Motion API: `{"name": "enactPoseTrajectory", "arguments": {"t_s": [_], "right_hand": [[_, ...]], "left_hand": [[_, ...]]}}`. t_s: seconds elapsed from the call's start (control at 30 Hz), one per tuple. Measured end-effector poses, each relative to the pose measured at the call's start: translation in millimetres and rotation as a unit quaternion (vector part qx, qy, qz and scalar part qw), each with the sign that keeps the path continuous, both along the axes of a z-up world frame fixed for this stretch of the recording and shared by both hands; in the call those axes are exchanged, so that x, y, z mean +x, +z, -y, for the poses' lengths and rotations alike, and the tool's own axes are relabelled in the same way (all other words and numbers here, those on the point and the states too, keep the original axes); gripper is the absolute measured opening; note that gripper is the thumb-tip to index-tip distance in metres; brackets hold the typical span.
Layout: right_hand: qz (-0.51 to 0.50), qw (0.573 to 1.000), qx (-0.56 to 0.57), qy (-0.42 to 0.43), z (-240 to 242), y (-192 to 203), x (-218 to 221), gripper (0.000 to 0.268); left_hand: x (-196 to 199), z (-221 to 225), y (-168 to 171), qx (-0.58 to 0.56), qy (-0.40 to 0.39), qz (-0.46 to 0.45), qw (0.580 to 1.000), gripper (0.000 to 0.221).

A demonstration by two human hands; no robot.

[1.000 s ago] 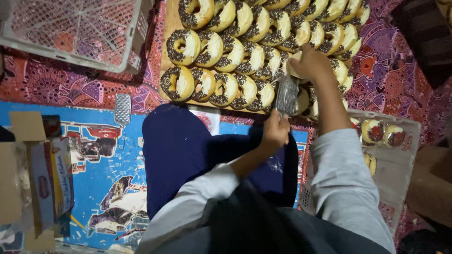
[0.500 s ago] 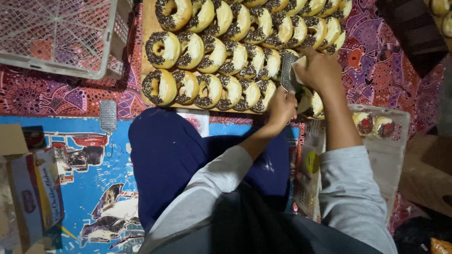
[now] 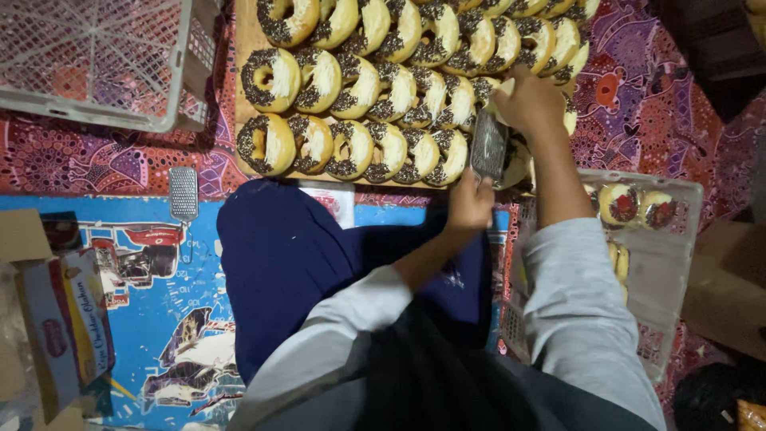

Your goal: The person grates white cheese over rows of chocolate-frosted doughnuts on a wooden board, then individually wraps several doughnuts in clear plastic bags and places them into a basket.

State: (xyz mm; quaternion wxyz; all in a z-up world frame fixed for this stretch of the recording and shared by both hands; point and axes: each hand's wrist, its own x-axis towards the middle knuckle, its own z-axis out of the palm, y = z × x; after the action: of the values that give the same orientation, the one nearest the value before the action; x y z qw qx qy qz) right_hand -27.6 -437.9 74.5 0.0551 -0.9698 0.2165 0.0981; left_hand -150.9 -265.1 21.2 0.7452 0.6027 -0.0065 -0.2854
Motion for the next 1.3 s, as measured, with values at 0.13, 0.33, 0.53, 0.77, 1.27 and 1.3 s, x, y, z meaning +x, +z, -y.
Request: {"name": "enactPoseTrajectory", "arguments": {"t_s": [0.13, 0.33, 0.53, 0.77, 1.27, 1.3], "right_hand": [[0.054, 0.997, 0.051, 0.031, 19, 30, -13, 0.055], [-0.039, 0.998, 0.036, -0.032, 22, 75, -36, 0.046], [-0.023, 0.996, -0.079, 0.044, 12, 44, -37, 0.039], [-0.022, 0.997, -0.071, 0.029, 30, -5, -29, 0.047], [-0.016, 0.997, 0.072, -0.024, 82, 63, -56, 0.048], [-0.019, 0.998, 0.055, -0.011, 85, 66, -58, 0.047]], "left_hand": [[-16, -13, 13, -0.112, -0.027, -0.128, 0.985, 0.015], [10, 42, 16, -0.075, -0.002, -0.073, 0.994, 0.012], [19, 87, -11, -0.019, 0.005, -0.043, 0.999, 0.022], [0, 107, -54, 0.112, 0.114, 0.186, 0.969, 0.022], [-26, 57, 29, -0.065, -0.04, -0.069, 0.995, 0.017], [-20, 69, 29, -0.072, -0.032, -0.065, 0.995, 0.02]]}}
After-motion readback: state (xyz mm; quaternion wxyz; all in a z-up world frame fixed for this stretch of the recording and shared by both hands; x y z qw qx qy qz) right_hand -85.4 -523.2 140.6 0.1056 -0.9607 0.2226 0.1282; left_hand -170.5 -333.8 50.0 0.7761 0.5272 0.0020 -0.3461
